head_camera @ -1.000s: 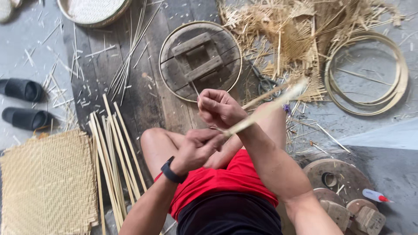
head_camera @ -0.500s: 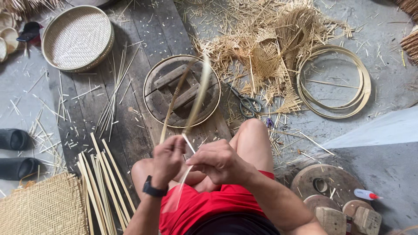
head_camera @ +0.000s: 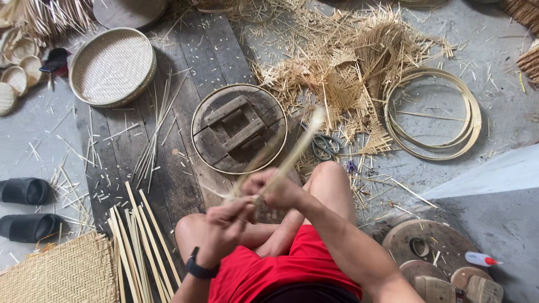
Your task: The person assembles a round woven basket by fitting a pre-woven mat into a circular frame, trimming excess material with shears, and then bending and joining bamboo strips into a circular rim. The person works on the floor, handling the basket, frame, mat, and bamboo strips.
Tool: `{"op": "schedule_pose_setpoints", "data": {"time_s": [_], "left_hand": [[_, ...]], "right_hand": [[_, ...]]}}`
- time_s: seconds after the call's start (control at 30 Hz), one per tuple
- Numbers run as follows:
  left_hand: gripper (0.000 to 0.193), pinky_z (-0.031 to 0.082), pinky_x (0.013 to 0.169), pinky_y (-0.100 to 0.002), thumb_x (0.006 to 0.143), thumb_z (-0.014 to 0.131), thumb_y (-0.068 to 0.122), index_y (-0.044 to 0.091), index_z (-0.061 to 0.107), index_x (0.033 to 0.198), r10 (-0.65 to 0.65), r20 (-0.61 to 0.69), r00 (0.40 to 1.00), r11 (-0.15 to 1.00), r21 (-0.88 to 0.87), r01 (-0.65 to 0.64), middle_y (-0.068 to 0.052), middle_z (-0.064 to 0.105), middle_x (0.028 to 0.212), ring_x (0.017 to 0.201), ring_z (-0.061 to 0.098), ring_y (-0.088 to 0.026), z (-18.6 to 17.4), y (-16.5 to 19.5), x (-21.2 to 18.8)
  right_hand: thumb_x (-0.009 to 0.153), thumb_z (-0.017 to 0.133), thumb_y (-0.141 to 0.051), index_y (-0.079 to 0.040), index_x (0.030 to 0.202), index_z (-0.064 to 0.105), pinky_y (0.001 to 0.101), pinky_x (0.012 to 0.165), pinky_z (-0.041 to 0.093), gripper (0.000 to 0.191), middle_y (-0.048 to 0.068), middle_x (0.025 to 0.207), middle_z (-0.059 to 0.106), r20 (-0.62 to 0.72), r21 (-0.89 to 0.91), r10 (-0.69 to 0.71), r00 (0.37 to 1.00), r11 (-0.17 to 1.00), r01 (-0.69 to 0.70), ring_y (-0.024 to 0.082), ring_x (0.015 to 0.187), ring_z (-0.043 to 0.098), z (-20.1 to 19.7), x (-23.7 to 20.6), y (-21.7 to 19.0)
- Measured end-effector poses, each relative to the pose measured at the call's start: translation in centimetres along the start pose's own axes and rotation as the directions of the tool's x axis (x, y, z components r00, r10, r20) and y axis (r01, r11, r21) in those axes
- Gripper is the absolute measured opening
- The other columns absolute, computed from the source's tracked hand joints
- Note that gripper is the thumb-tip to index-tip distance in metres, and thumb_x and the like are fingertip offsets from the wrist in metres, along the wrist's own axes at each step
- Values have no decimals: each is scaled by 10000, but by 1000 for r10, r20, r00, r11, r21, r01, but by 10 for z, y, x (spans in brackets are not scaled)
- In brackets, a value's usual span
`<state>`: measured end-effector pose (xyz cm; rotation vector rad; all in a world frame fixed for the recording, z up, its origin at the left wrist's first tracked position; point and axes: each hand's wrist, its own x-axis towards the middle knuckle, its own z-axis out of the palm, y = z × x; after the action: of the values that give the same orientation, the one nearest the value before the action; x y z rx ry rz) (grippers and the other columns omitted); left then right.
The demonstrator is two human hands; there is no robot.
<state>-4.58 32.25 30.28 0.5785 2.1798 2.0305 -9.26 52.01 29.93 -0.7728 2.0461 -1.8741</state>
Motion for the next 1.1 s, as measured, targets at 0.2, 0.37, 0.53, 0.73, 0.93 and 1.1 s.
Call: {"op": "schedule_pose_setpoints", "data": {"time_s": [0.2,0.37,0.53,0.73,0.93,1.1], "left_hand": [[259,581,593,-291,920,627,45,-50,726,1139,88,-64,994,942,329,-62,-152,763,905,715,747,-129,-3,-12,9],[204,500,572,-271,1013,600,114,-12,741,935,-48,-189,981,960,263,97,-56,682,738,657,613,-95,-9,-15,22],[220,395,501,-232,1026,591,120,-18,754,975,-190,-103,976,973,-156,173,12,610,669,571,489,-53,-27,6,9],[148,471,514,-246,987,680,72,-24,791,1008,-110,187,976,994,17,109,-19,661,655,570,583,-80,31,4,-5],[222,537,572,-242,955,682,60,12,759,1157,-36,-120,992,994,97,48,-67,739,721,639,660,-94,-20,-6,2],[184,555,599,-262,972,645,43,41,714,1143,204,-27,979,896,409,-175,-58,727,836,695,703,-90,-14,-22,9]], "right_hand": [[859,799,-94,-62,1004,735,349,741,586,161,111,1005,729,-72,-497,-325,943,831,248,243,899,727,0,-6,-62],[948,748,-70,-48,1049,704,330,786,588,113,89,1007,722,21,-193,-405,914,896,401,225,920,739,0,-18,-57],[1029,667,-192,1,992,736,228,551,445,208,10,735,643,-230,338,188,955,935,-103,66,632,569,1,-10,5],[1074,713,-160,22,1065,736,193,514,375,183,-27,748,617,329,720,-66,942,663,-205,21,601,495,-7,20,39],[903,766,-79,-37,1076,762,273,648,552,178,72,886,748,-48,-333,-221,974,923,193,140,759,718,3,11,-29],[889,747,-46,-49,1067,705,310,722,586,183,98,962,726,-103,-482,-437,894,808,340,229,864,737,8,-1,-56]]}}
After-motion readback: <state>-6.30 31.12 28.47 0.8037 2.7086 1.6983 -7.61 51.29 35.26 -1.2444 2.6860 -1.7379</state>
